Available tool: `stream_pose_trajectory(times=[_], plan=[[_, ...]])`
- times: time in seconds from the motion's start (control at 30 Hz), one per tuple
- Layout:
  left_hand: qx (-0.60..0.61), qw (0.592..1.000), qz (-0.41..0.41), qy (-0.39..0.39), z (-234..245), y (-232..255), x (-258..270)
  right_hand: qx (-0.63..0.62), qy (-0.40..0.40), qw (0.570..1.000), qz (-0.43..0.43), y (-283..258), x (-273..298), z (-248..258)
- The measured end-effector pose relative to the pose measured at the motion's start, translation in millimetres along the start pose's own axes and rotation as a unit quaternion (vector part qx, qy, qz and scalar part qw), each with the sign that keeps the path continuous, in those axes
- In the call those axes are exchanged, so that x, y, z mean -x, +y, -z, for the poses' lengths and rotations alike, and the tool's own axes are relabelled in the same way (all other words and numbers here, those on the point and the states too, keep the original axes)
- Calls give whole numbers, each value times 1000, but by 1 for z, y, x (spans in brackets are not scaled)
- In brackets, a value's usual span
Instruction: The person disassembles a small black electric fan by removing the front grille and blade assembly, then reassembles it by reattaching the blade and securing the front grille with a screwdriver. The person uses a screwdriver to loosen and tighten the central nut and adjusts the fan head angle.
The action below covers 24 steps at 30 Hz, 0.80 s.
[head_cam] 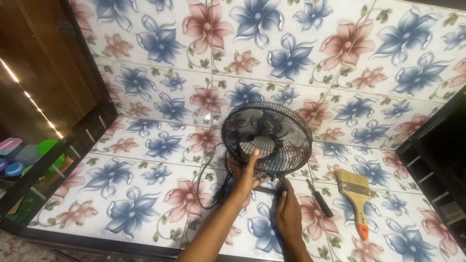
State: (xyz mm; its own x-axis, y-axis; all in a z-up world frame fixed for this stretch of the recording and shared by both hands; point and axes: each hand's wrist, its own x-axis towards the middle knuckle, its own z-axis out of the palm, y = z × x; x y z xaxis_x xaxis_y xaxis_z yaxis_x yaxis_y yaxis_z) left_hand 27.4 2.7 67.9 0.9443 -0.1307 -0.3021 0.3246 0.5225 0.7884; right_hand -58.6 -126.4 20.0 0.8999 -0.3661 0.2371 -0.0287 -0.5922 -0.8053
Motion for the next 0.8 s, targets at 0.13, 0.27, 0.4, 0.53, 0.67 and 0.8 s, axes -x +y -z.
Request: stream_pose_trajectory(times=[0.13,0.27,0.4,0.53,0.67,0.8], plan=[[-34,997,14,-64,8,4,-6,2,63,993,95,6,10,1],[-98,990,9,-97,12,16,-15,30,127,966,222,0,6,12],[-119,990,-3,-72,14,23,-18,110,108,935,319,-24,-24,20],[-277,946,-166,28,15,33,-15,206,45,928,307,-53,-49,27],[-576,633,-511,70,30,55,-3,189,-15,947,260,-64,-58,42],[-675,568,-442,-161,25,80,7,127,-40,944,302,-68,-64,54]])
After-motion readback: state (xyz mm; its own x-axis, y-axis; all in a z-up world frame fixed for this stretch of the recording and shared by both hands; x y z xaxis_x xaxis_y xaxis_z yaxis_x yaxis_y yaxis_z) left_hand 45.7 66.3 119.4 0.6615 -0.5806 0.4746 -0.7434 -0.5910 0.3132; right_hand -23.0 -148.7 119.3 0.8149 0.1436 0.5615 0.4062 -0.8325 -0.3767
